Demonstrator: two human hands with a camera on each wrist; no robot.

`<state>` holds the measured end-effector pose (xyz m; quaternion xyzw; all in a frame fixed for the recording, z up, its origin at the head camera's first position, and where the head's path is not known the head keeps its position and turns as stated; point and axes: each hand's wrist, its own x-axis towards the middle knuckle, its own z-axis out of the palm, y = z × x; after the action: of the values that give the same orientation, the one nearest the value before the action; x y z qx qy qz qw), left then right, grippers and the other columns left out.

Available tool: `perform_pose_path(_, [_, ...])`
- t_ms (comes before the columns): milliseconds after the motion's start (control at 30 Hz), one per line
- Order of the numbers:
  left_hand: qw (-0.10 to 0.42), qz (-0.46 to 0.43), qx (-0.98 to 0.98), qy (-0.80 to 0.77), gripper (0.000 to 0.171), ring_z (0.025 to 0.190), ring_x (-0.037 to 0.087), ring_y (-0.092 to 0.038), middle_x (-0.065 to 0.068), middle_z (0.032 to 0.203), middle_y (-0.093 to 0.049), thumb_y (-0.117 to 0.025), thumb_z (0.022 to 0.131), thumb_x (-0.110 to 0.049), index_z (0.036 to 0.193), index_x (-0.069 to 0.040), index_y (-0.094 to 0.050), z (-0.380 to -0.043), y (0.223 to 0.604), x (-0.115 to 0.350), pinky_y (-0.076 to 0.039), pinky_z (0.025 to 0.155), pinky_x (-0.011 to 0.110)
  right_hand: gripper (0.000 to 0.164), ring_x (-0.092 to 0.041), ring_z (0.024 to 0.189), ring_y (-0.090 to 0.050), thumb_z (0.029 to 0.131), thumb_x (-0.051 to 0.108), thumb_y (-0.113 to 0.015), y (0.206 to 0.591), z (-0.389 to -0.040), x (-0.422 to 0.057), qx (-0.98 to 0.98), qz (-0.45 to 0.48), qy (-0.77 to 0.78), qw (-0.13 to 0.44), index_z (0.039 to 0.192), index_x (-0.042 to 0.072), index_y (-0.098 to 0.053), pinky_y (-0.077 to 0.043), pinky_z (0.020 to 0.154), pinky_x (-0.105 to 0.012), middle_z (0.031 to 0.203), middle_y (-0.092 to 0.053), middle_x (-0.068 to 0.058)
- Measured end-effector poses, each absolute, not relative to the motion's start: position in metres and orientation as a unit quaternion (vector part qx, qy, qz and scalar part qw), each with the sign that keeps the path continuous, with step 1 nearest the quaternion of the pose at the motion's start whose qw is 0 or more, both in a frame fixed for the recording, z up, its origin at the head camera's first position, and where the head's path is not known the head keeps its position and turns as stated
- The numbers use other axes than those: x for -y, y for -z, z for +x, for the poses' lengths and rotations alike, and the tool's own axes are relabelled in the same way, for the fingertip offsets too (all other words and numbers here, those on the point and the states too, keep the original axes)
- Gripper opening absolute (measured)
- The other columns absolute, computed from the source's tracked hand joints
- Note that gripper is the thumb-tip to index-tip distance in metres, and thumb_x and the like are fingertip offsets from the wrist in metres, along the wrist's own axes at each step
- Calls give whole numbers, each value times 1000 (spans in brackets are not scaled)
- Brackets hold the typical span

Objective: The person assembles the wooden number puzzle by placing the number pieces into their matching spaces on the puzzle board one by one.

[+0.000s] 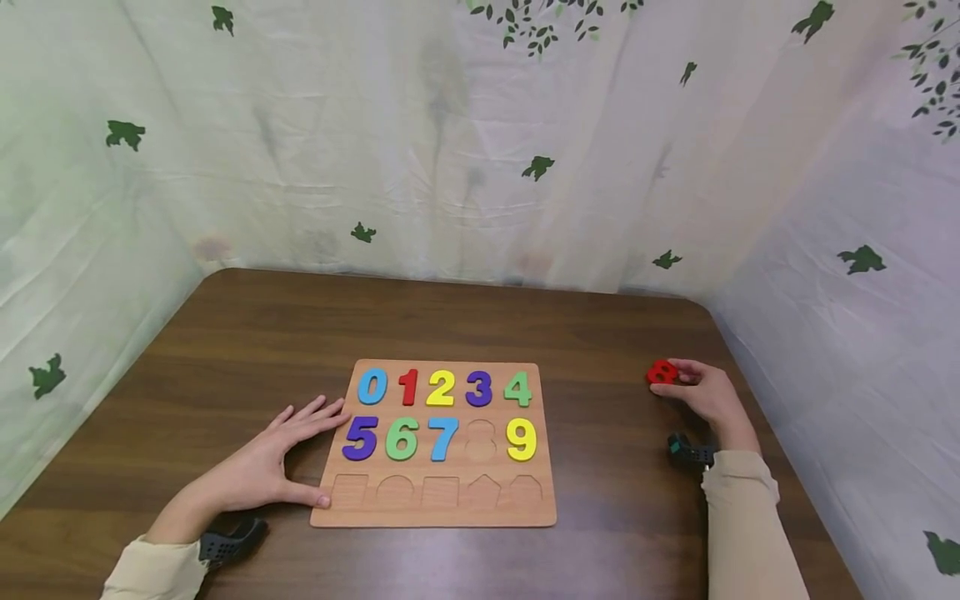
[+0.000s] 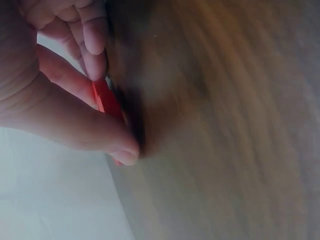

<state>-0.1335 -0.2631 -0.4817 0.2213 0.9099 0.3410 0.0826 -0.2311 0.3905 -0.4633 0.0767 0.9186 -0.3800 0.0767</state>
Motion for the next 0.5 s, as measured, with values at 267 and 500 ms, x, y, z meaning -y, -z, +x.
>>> perform_pose_path(267, [81,222,-909,-342,107,164,51,-19,11,174,-38,-94,70,-64,161,-26,-52,-134,483,263,-6,126,79,84,-43,126,-56,97,49,-79,464,-227,-381,-934,52,347,63,156,-4,-50,-51,105,-57,145,-57,-35])
perform_pose_path(500, [81,220,-910,-342,107,164,51,-18,11,174,-39,-94,70,-63,161,-26,-52,-133,482,263,-6,126,79,78,-39,120,-64,96,46,-82,461,-223,-365,-946,17,322,45,152,-2,-56,-54,91,-35,138,-65,-31])
